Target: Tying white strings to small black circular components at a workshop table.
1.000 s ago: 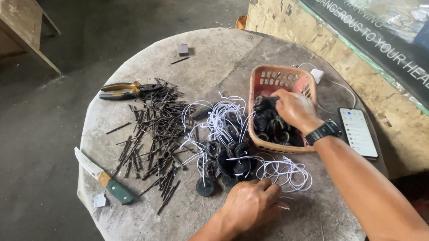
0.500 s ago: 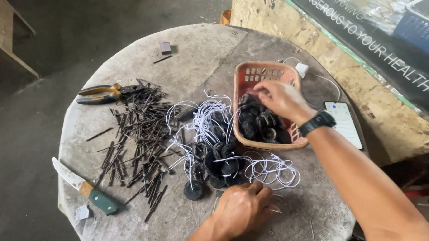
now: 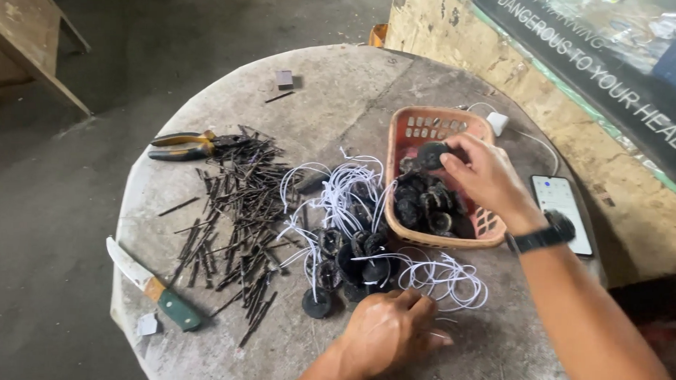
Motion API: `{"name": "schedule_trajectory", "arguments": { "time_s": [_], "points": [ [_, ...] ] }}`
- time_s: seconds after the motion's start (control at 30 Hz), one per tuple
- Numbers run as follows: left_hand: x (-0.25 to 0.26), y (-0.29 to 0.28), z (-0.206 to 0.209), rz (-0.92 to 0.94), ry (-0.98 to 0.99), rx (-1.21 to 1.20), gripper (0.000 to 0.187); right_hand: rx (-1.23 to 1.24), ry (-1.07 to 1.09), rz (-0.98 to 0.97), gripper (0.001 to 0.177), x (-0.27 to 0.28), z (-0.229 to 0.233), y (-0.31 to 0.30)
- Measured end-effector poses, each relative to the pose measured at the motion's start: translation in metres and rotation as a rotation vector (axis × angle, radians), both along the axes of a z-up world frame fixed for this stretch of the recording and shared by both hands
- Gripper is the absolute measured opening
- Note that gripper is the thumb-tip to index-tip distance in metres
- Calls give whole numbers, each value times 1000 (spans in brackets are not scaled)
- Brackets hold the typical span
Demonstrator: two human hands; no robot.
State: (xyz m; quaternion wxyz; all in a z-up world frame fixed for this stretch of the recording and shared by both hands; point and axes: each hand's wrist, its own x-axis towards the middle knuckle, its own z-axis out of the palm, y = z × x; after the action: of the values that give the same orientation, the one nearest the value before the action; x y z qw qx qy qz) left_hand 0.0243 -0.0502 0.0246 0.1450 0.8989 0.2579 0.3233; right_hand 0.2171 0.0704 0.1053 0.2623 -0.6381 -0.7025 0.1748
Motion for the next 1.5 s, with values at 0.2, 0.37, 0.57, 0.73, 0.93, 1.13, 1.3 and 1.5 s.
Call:
{"name": "schedule_trajectory", "arguments": {
  "time_s": [0.2,0.37,0.57,0.73,0.93,1.13,1.3,1.5],
  "points": [
    [-1,1,19,-109,-148,-276,51,108,537,29,27,-4,22,-63],
    [8,10,60,53,-300,-126,7,176,691,48,28,-14,27,-95],
    [18,27,121,165,-364,57,4,220,926,40,28,-16,23,-101],
    [10,35,139,132,-488,2,9,321,946,-45,26,-9,16,-103],
    [-6,45,130,221,-376,-79,11,291,905,-180,28,6,5,-104],
    [-3,59,116,269,-375,-194,16,190,1309,-42,40,10,-19,-80],
    [5,60,104,374,-262,-18,12,292,1426,-3,27,-15,-13,-63],
    [8,52,117,347,-296,-2,23,344,1328,7,28,-39,-20,-58]
  ]
}}
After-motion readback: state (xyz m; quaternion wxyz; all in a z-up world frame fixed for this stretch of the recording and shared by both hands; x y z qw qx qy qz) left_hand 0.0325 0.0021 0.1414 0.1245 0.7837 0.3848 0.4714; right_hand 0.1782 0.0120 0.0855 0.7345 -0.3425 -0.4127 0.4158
